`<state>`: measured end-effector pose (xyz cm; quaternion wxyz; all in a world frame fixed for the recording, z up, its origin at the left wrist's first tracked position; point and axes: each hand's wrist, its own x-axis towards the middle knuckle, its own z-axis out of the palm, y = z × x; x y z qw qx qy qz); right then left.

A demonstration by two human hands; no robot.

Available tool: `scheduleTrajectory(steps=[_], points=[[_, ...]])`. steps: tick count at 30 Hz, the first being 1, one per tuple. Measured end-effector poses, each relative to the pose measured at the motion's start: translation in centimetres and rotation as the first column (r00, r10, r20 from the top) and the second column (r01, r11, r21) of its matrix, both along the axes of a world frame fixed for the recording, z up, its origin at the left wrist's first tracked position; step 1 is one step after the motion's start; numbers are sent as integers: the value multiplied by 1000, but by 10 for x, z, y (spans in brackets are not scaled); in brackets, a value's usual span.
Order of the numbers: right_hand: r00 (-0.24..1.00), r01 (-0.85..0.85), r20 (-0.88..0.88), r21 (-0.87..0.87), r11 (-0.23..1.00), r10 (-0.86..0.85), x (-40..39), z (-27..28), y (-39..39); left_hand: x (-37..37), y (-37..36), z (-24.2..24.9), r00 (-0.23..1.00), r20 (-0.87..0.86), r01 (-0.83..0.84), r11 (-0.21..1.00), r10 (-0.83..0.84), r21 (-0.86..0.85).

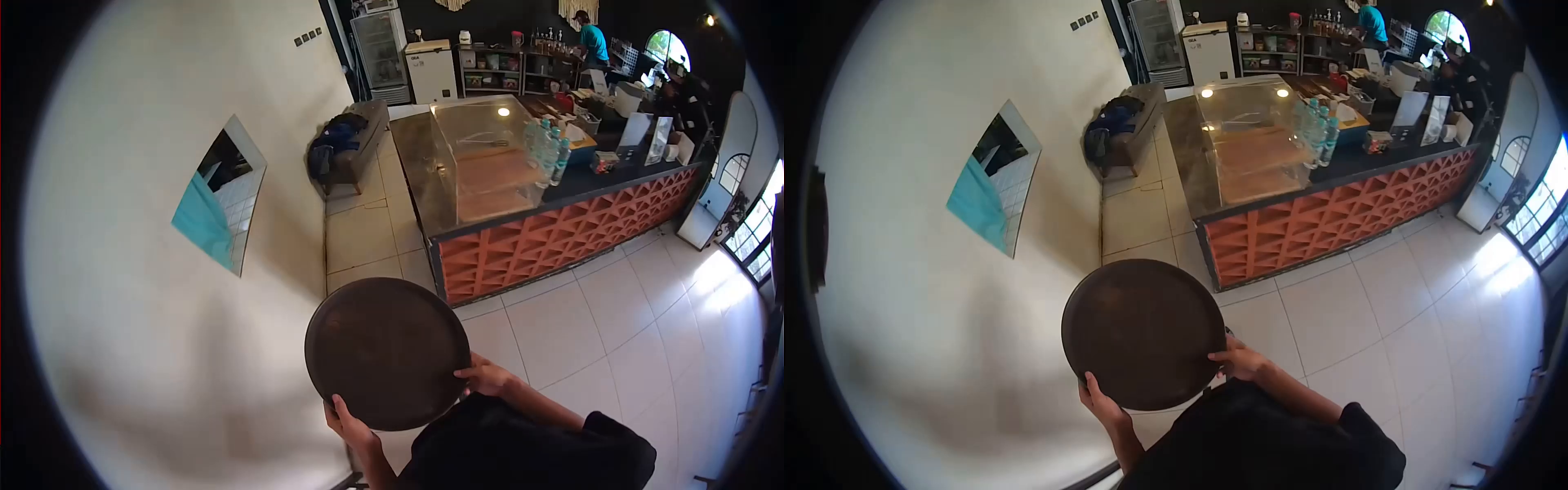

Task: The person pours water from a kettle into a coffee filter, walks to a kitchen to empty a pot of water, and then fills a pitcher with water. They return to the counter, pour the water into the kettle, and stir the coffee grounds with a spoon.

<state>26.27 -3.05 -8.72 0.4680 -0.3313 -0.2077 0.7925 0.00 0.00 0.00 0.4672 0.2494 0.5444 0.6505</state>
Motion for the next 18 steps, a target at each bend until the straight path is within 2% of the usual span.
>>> scheduleTrajectory(steps=[2,3,5,6,7,9,10,11,13,14,15,17,18], points=[[995,80,-51,-70,994,-83,3,-1,1,0,-6,6,998,-17,60,998,-61,-23],[992,72,-96,-79,994,-79,10,-15,104,9,91,8,996,-62,55,998,-57,-32],[996,51,-66,-78,996,-56,26,-12,173,19,139,19,977,-169,116,988,-132,-102],[998,43,-47,-60,997,-46,36,-4,211,21,163,12,960,-197,195,980,-200,-45],[996,83,-31,-66,994,-85,36,2,240,15,177,10,961,-191,190,980,-199,-60],[992,129,-2,-74,989,-129,31,9,290,7,205,3,926,-173,307,936,-336,-174],[984,177,8,-68,982,-177,29,13,321,6,223,-8,938,-191,258,950,-290,-173],[972,233,12,-55,971,-233,28,16,354,2,246,-17,934,-186,278,947,-306,-160],[955,296,27,-57,953,-295,33,10,420,-10,292,-37,940,-204,204,928,-275,-310],[923,378,115,-99,921,-366,35,7,452,-23,320,-53,925,-245,198,919,-290,-339],[881,458,200,-142,877,-428,36,3,482,-34,355,-57,916,-247,222,911,-317,-347],[842,525,228,-134,841,-489,44,-6,531,-60,420,-61,886,-330,237,929,-327,-285],[783,603,255,-89,793,-567,50,-9,555,-68,458,-51,878,-347,245,932,-329,-266]])
